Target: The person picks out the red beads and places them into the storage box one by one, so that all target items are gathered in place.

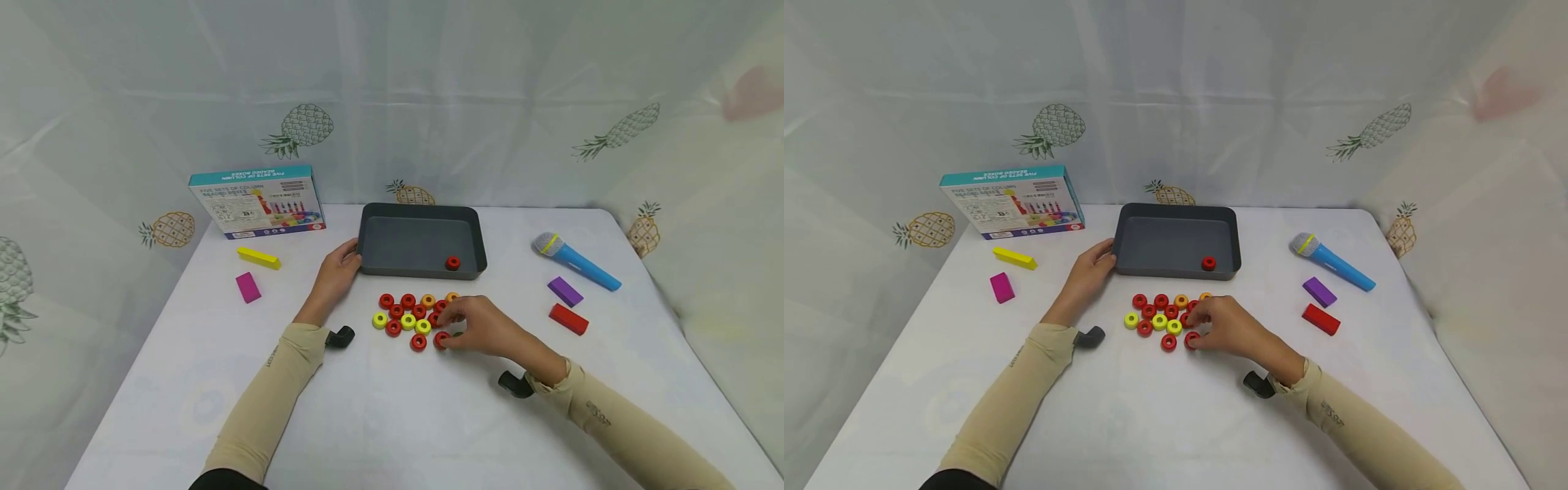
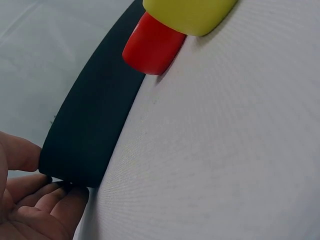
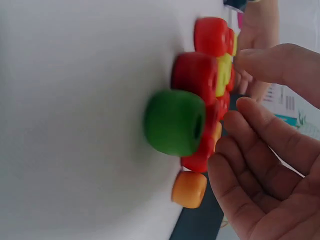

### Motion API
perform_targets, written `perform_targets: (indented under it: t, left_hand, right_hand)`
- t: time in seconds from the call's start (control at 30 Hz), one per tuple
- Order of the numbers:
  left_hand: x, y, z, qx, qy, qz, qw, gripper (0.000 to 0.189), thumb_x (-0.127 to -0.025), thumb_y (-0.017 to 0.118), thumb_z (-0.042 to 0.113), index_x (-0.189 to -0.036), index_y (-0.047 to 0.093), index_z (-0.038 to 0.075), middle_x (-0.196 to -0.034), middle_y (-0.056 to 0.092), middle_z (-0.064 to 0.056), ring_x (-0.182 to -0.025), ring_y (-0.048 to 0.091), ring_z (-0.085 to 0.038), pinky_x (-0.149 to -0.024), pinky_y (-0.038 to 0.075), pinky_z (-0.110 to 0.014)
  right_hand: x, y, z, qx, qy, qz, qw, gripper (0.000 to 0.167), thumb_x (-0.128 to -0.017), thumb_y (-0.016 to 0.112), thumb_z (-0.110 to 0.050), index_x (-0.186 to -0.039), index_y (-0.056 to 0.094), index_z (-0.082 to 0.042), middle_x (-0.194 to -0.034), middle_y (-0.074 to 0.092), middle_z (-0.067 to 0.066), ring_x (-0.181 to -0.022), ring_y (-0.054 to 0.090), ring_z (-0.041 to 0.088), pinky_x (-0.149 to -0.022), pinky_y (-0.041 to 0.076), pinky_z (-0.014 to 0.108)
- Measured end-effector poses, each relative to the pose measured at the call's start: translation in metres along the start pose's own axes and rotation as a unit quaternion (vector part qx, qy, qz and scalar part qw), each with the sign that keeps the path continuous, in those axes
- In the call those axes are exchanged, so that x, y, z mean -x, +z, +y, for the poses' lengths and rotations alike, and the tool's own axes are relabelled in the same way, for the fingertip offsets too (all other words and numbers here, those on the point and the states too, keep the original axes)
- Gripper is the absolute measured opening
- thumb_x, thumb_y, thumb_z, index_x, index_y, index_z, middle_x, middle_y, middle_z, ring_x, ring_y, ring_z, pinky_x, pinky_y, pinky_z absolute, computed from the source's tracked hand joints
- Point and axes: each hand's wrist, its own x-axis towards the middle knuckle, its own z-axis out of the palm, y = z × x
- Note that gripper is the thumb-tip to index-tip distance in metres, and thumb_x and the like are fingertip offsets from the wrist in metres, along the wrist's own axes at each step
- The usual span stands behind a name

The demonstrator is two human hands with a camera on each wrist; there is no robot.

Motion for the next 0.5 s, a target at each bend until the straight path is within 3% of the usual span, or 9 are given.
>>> perform_targets:
  t: [0.5]
  left_hand:
    - [-0.0005,0.0000,-0.0021,-0.005,0.000,0.003,1.0000,0.052,-0.105,0.052,0.025,-0.156,0.041,0.024,-0.158,0.046,-0.003,-0.144,0.048,-0.020,-0.120,0.041,-0.039]
  right_hand:
    - [0.0003,0.0118,0.0048,0.008,0.007,-0.021,0.9997,0.019,-0.079,0.086,-0.016,-0.096,0.076,-0.017,-0.092,0.072,-0.009,-0.085,0.063,0.008,-0.079,0.058,0.024]
